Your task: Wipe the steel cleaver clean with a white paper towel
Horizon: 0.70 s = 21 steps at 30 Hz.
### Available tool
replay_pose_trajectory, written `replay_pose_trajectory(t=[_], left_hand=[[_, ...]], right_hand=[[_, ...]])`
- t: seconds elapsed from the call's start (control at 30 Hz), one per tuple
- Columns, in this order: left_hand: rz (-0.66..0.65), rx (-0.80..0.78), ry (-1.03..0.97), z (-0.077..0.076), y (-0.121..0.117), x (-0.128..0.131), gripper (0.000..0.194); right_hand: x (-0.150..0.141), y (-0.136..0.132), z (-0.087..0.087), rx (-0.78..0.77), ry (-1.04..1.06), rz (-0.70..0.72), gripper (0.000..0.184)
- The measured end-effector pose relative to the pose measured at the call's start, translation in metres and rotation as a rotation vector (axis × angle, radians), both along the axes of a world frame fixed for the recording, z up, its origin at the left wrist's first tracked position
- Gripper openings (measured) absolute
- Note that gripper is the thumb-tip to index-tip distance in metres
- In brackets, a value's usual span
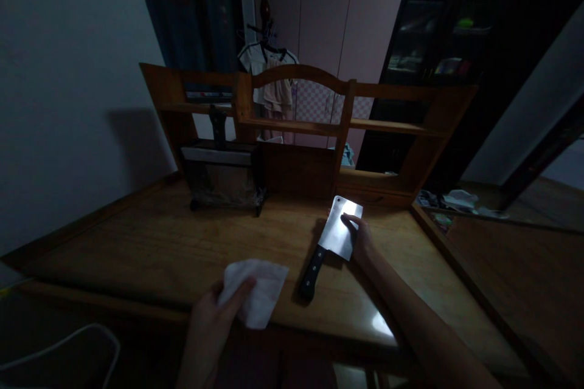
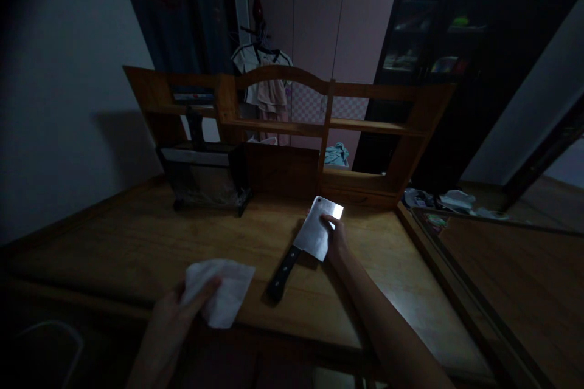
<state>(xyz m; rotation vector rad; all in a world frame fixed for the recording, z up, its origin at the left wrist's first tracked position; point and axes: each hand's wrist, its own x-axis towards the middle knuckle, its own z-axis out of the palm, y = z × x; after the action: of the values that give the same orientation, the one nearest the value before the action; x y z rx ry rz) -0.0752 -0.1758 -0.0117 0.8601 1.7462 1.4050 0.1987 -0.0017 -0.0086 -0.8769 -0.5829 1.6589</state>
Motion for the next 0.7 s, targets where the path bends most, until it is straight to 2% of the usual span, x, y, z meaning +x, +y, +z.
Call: replay_pose_trajectory(t=[0.1,0.17,0.2,0.23,0.3,0.33,0.37,0.43,0.5,0.6,0.7], left_hand=[[-0.020,0.076,0.115,0.003,0.008,-0.003,0.047],[-0.011,0.162,0.306,0.011,0.016,0.000,0.042],[-0.024,0.263,0.444,0.016,0.020,0.003,0.038],[-0.098,0.400,0.604,0.022,0.025,0.009,0.037],[-0.236,0.501,0.686,0.030,0.033,0.025,0.037],[-0.300,0.540,0.728,0.032,0.037,0.035,0.043],[-0.424,0.562,0.834,0.032,0.039,0.045,0.053],[-0.597,0.576,0.988,0.025,0.041,0.063,0.067],[-0.681,0.556,1.056,0.013,0.040,0.077,0.075],[-0.697,0.500,1.082,-0.003,0.037,0.089,0.086],[-0.666,0.493,1.092,-0.009,0.035,0.095,0.088]], right_hand=[[-0.001,-0.001,0.001,0.013,0.004,0.004,0.020],[-0.002,-0.002,0.003,0.023,0.016,0.010,0.022],[-0.002,-0.003,0.003,0.026,0.022,0.014,0.023],[-0.003,-0.003,0.004,0.029,0.027,0.017,0.025],[-0.003,-0.004,0.006,0.025,0.036,0.018,0.027],[-0.003,-0.005,0.007,0.014,0.040,0.020,0.027],[-0.003,-0.005,0.008,-0.003,0.043,0.025,0.026],[-0.003,-0.006,0.009,-0.037,0.042,0.038,0.025],[-0.003,-0.007,0.011,-0.057,0.028,0.032,0.023],[-0.003,-0.008,0.012,-0.064,0.004,0.017,0.023],[-0.004,-0.009,0.012,-0.054,0.003,0.026,0.024]])
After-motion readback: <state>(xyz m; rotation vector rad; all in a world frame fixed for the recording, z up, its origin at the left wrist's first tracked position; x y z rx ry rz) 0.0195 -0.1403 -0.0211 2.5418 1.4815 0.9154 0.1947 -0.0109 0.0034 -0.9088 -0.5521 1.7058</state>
